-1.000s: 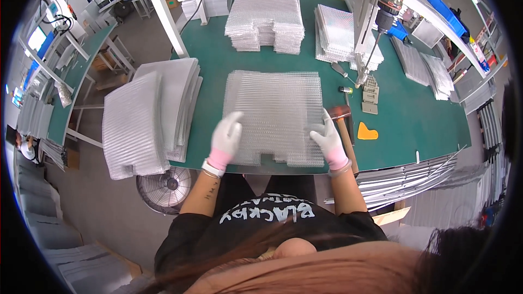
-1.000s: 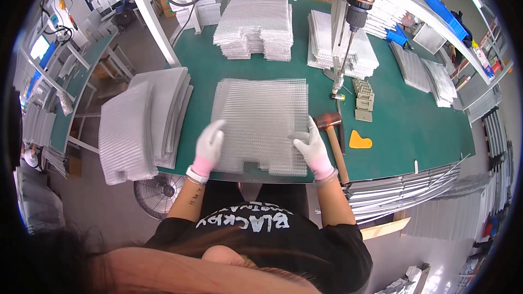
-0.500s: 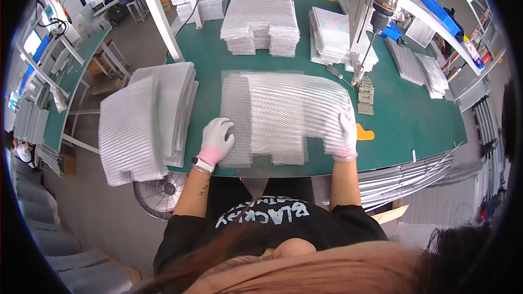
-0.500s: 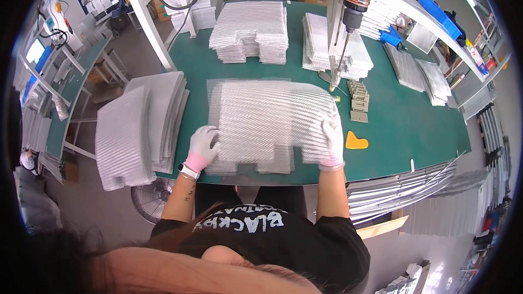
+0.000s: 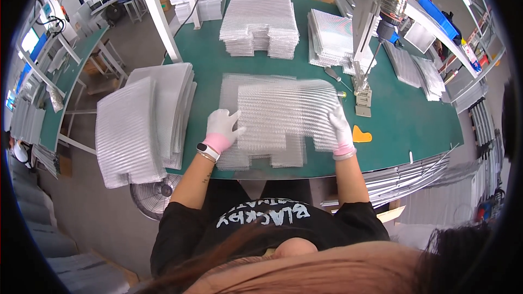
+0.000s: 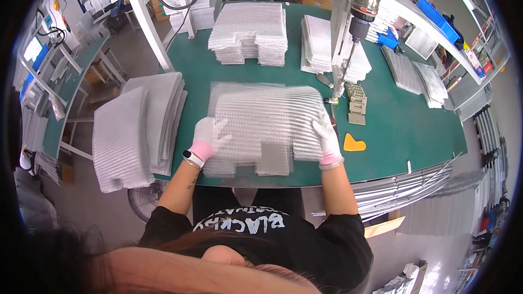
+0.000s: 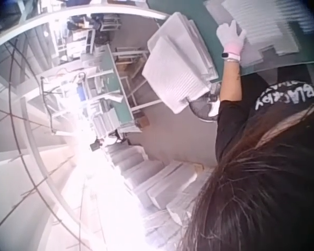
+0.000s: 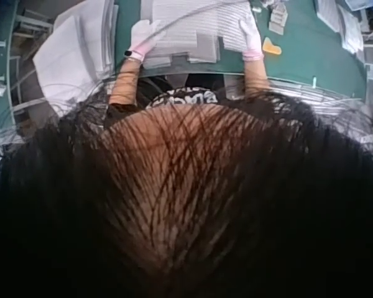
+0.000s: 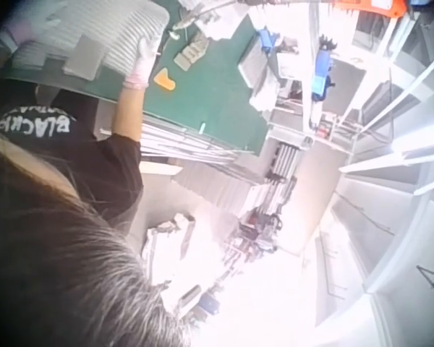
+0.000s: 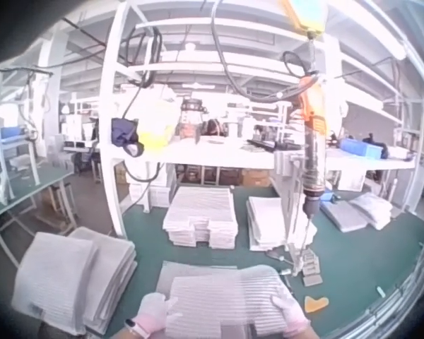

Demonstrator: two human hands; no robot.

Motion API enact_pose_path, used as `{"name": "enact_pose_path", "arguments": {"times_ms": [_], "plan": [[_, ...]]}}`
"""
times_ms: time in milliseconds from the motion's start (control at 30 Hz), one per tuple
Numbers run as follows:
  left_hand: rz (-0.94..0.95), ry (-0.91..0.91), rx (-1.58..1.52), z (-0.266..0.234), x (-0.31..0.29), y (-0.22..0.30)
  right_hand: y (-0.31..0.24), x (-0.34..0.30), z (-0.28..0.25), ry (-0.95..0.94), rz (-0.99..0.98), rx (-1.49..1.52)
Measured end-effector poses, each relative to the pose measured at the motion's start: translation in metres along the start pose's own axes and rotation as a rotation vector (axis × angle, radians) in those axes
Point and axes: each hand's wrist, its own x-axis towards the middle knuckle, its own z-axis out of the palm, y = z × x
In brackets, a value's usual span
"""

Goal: The recorder is assembling silver panels by fitting them into frames and using a rubber mallet to secure them.

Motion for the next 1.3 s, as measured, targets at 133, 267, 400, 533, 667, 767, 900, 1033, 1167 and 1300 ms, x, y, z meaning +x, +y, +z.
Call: {"name": "enact_pose_path", "arguments": {"times_ms": [133, 267, 400, 533, 667, 767, 900, 1033, 1167, 1300], "plan": [[0.023, 0.05, 0.04, 0.001, 0.001, 0.004, 0.003, -0.006, -0.016, -0.025, -0.128, 0.044], [0.016, 0.134, -0.019, 0.003, -0.004, 0.004, -0.004, -0.008, -0.003, -0.047, -0.211, 0.169], [0.03, 0.183, -0.061, 0.004, -0.007, 0.002, -0.003, -0.004, -0.002, -0.009, -0.241, 0.069], [0.058, 0.17, -0.081, 0.009, -0.004, -0.006, 0.037, -0.003, -0.03, 0.073, -0.116, -0.11], [0.119, 0.244, -0.284, 0.019, -0.014, -0.037, 0.052, -0.015, 0.01, 0.088, 0.195, -0.747], [0.079, 0.242, -0.503, 0.027, -0.023, -0.051, 0.064, -0.017, 0.009, 0.155, 0.238, -1.1], [-0.093, 0.118, -0.906, 0.023, -0.03, -0.062, 0.067, -0.019, 0.013, 0.213, 0.093, -1.099], [-0.077, 0.134, -0.892, 0.014, -0.027, -0.051, 0.062, -0.024, 0.02, 0.188, 0.093, -1.26], [-0.308, 0.093, -0.711, 0.003, -0.025, -0.026, 0.058, -0.024, 0.029, 0.145, 0.099, -1.396], [-0.341, 0.218, -0.512, 0.019, -0.026, -0.019, 0.058, -0.024, 0.032, 0.115, 0.183, -1.575]]}}
